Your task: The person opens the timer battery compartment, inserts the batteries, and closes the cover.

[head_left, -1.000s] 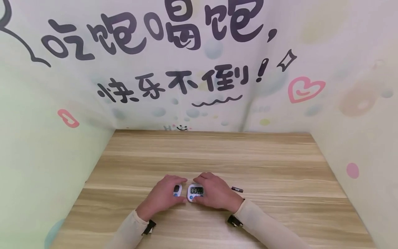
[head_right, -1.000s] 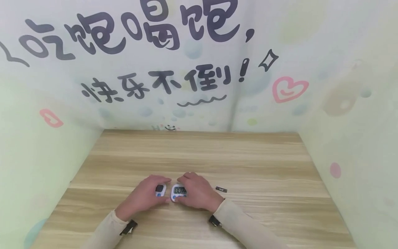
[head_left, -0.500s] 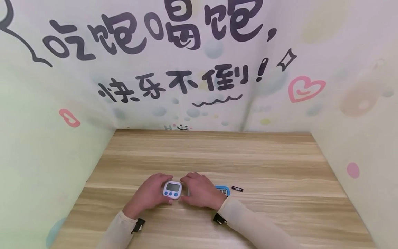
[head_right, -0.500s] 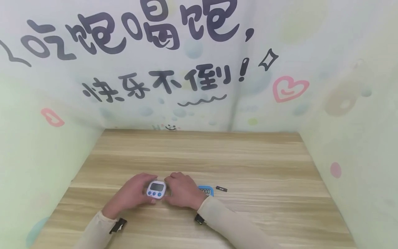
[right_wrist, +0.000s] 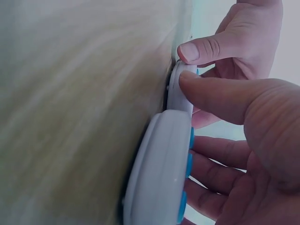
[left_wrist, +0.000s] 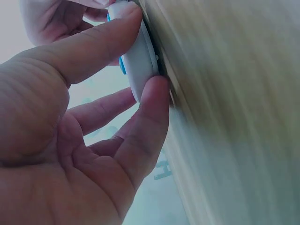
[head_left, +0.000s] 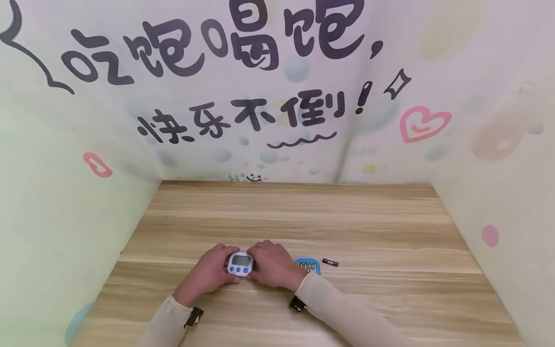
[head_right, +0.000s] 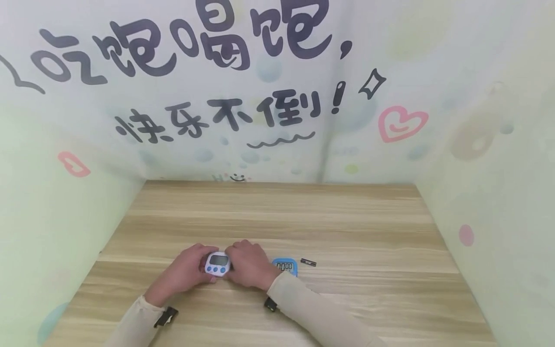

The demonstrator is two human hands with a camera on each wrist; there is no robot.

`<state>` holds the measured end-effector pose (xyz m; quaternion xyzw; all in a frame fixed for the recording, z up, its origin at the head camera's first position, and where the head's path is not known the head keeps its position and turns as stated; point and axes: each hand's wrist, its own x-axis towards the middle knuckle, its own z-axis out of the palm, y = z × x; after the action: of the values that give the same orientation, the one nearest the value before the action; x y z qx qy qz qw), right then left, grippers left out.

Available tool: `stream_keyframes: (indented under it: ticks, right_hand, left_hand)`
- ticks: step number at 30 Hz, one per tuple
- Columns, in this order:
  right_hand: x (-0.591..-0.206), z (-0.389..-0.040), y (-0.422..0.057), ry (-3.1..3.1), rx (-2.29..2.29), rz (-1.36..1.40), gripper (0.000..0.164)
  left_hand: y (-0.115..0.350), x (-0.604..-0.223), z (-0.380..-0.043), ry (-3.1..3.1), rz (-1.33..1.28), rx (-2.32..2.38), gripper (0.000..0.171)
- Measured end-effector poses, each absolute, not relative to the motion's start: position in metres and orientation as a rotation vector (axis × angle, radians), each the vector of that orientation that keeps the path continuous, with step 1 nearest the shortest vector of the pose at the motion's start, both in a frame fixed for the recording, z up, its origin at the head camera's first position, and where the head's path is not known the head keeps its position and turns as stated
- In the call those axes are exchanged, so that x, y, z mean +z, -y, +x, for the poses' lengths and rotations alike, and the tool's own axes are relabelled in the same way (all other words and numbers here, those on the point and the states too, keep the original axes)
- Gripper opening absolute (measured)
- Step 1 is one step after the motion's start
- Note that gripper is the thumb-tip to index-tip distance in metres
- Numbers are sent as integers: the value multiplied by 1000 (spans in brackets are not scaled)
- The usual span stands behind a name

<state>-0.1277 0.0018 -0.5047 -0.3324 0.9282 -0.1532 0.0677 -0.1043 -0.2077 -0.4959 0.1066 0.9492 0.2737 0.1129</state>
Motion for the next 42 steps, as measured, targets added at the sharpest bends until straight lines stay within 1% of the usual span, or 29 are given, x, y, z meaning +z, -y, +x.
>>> stream_keyframes:
  ticks: [4, 9, 17, 25, 42]
  right_hand:
    - [-501, -128, -2, -2781, -493, -986, 51]
    - [-493, -129, -8, -2750, -582, -977, 52]
    - [-484, -127, -37, -2702, -745, -1022, 56]
    - [-484, -122, -71, -2679, -911, -1082, 58]
    - [-488, -106, -118, -2507, -1449, -971, 57]
  left_hand:
    - [208, -494, -103, -2783, 303, 819, 68]
    - [207, -490, -101, -2797, 288, 851, 71]
    - [194, -480, -99, -2728, 269, 1061, 72]
    - [172, -471, -95, -2700, 361, 1219, 72]
    - [133, -472, -91, -2551, 477, 1476, 69]
